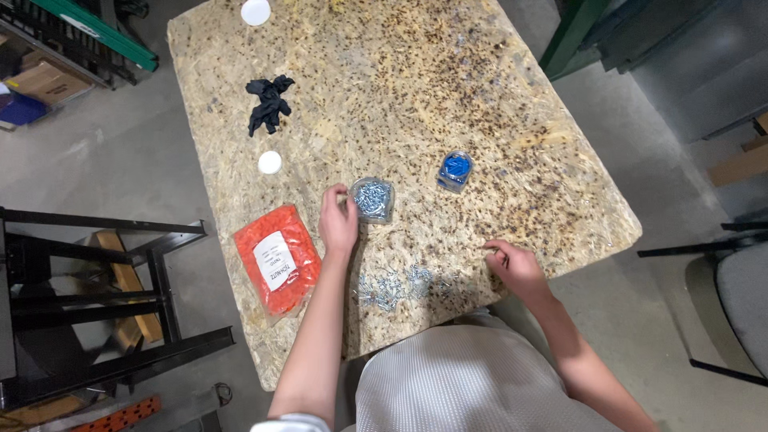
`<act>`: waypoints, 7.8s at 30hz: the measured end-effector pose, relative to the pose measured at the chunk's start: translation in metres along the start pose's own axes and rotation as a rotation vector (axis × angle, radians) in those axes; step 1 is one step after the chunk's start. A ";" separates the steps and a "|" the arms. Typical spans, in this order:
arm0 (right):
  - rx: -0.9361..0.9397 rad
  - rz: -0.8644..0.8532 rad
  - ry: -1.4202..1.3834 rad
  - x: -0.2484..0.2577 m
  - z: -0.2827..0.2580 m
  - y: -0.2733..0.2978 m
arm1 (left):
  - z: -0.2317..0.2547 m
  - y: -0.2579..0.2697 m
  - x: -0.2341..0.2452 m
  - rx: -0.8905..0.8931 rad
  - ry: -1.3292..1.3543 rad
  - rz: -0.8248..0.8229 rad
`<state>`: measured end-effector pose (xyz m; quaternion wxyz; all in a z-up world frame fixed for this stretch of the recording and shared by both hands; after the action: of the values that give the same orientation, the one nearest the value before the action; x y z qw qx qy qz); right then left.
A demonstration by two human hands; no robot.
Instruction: The person repeatedly picks up small metal fasteners from a pile on a workbench and places them into a clear plastic bag. The person uses both hands to gather and transfer the fasteners. The task continues throughout the clip without a visible final state.
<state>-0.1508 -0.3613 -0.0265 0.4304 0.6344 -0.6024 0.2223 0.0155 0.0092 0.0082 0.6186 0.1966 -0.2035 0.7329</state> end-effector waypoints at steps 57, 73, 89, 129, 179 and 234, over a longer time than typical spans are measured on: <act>0.249 -0.296 0.417 -0.017 -0.079 -0.034 | -0.063 0.308 0.071 0.439 0.285 -0.106; -0.019 -0.293 0.604 -0.119 0.042 -0.001 | -0.068 0.257 0.064 0.395 0.211 -0.219; 0.215 -0.072 0.266 -0.029 -0.147 -0.044 | -0.135 0.208 0.022 0.124 -0.279 -0.313; 0.258 -0.369 0.205 -0.063 -0.082 -0.042 | -0.013 0.019 -0.005 -0.031 -0.017 -0.060; -0.065 -0.364 -0.840 -0.068 -0.126 -0.081 | -0.041 0.235 0.056 0.382 0.359 -0.171; 0.532 -0.345 0.426 -0.089 -0.111 -0.028 | -0.078 0.196 0.012 0.239 -0.371 -0.299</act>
<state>-0.1138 -0.2230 -0.0469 0.3973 0.7556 -0.3050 0.4222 -0.1827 0.0314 -0.0616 0.6444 0.4272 -0.1940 0.6038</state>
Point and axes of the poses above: each hand's wrist, its own y-axis away from the middle knuckle, its own x-axis out of the back of the hand, z = x × y, the point moved 4 cm from there along -y, towards the middle knuckle, and after that the axes turned 14 degrees about y, right-handed, at the moved point
